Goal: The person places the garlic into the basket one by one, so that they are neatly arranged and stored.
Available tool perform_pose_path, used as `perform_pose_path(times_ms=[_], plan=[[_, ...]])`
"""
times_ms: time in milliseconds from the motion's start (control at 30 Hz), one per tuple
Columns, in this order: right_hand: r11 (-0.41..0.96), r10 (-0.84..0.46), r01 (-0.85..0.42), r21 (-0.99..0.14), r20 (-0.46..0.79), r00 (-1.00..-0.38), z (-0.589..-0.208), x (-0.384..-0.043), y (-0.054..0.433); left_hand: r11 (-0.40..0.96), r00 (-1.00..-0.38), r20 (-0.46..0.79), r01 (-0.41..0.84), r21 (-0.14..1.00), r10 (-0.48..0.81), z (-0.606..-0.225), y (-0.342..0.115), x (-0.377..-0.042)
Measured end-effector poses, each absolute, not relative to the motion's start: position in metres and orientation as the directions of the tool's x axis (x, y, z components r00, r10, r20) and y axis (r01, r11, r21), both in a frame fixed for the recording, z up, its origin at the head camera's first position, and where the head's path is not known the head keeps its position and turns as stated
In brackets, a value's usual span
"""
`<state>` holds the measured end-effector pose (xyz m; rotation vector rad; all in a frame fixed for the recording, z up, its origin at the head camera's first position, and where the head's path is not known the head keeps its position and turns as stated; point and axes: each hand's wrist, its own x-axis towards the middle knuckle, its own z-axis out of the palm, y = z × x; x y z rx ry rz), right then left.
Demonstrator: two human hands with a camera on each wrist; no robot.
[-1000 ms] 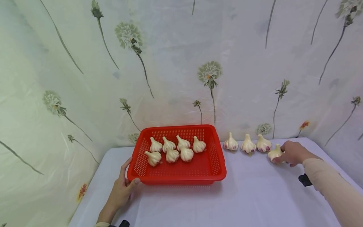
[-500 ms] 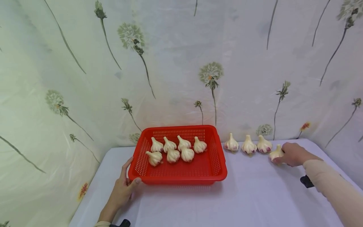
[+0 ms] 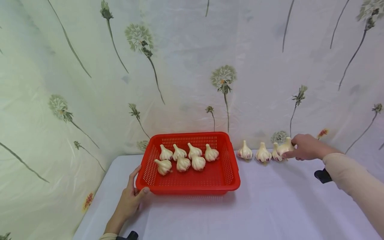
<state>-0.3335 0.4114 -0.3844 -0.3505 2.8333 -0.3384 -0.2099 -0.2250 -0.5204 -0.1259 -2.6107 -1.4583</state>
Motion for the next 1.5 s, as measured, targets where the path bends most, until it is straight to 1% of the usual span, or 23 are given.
perform_pose_path(times_ms=[333, 467, 600, 900, 1133, 1333, 1500], plan=[[0.903, -0.389, -0.345, -0.256, -0.146, -0.910, -0.339, -0.331, 0.335, 0.516, -0.986, 0.164, 0.140, 0.845, -0.002, -0.524, -0.225, -0.211], [0.882, -0.433, -0.385, -0.271, -0.150, -0.889, -0.323, -0.330, 0.304, 0.526, -0.986, 0.165, 0.139, 0.839, -0.003, -0.522, -0.225, -0.210], [0.866, -0.467, -0.413, -0.282, -0.158, -0.870, -0.316, -0.330, 0.277, 0.533, -0.986, 0.166, 0.138, 0.835, -0.005, -0.522, -0.226, -0.210], [0.825, -0.535, -0.456, -0.334, -0.200, -0.821, -0.324, -0.333, 0.226, 0.524, -0.986, 0.165, 0.141, 0.840, 0.001, -0.523, -0.227, -0.211], [0.802, -0.587, -0.515, -0.302, -0.241, -0.773, -0.338, -0.340, 0.193, 0.525, -0.984, 0.177, 0.156, 0.837, 0.009, -0.523, -0.228, -0.212], [0.808, -0.586, -0.523, -0.271, -0.278, -0.761, -0.343, -0.347, 0.174, 0.525, -0.982, 0.189, 0.166, 0.835, 0.010, -0.522, -0.229, -0.211], [0.825, -0.562, -0.499, -0.265, -0.303, -0.769, -0.348, -0.349, 0.167, 0.530, -0.981, 0.195, 0.170, 0.831, 0.008, -0.522, -0.229, -0.211]])
